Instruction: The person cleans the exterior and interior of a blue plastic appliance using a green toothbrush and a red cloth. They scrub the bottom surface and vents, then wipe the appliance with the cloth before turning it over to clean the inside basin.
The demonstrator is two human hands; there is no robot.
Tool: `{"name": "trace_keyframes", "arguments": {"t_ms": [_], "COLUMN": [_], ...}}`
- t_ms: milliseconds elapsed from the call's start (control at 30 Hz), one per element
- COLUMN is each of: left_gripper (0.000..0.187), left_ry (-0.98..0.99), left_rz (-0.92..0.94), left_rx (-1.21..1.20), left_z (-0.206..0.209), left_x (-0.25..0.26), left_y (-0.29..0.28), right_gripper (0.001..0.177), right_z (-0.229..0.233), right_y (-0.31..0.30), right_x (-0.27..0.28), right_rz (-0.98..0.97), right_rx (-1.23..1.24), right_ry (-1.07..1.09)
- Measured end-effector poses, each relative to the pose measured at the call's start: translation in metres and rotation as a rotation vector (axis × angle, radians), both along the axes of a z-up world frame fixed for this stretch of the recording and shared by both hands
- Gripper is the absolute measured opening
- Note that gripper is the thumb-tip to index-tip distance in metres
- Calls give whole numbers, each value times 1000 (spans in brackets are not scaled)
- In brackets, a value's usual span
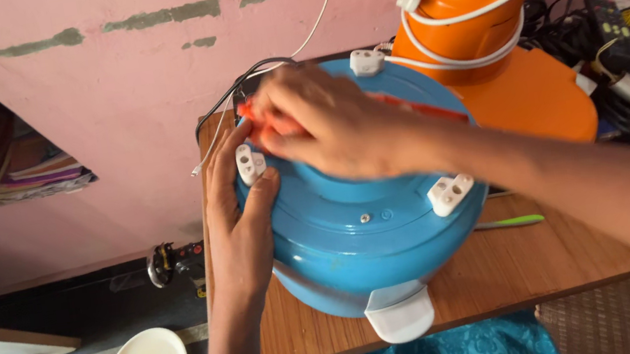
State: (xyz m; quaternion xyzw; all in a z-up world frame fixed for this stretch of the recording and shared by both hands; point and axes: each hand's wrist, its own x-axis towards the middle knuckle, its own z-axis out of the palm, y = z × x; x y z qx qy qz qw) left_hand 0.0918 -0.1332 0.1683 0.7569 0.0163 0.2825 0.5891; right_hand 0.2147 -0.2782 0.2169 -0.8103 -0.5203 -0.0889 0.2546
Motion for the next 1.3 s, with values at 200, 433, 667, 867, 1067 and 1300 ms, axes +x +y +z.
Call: {"name": "trace_keyframes", "arguments": {"t_ms": [200,433,667,867,1067,1300], "left_gripper": [43,35,25,23,21,23], "left_ry": [-25,-81,3,50,46,73], "left_rz": [-8,-3,-93,-45,-67,-74], "left_rx": [-43,44,-93,-58,-4,37], "left_z": [2,-7,-7,-1,0,2], "left_x": [4,3,10,8,7,9], "left_y": [-1,3,9,6,8,12], "right_gripper": [18,23,15,6,6,6], "right_z": [29,29,34,40,26,45], "right_y": [-59,-38,-62,-85,-22,-86], "right_x": [-66,-62,-71,-89,-93,-116], "right_rz": [304,230,387,417,419,271], "right_rx": [81,-3,-138,-116,18,-26], "right_ry": [-26,121,66,73,-98,24]}}
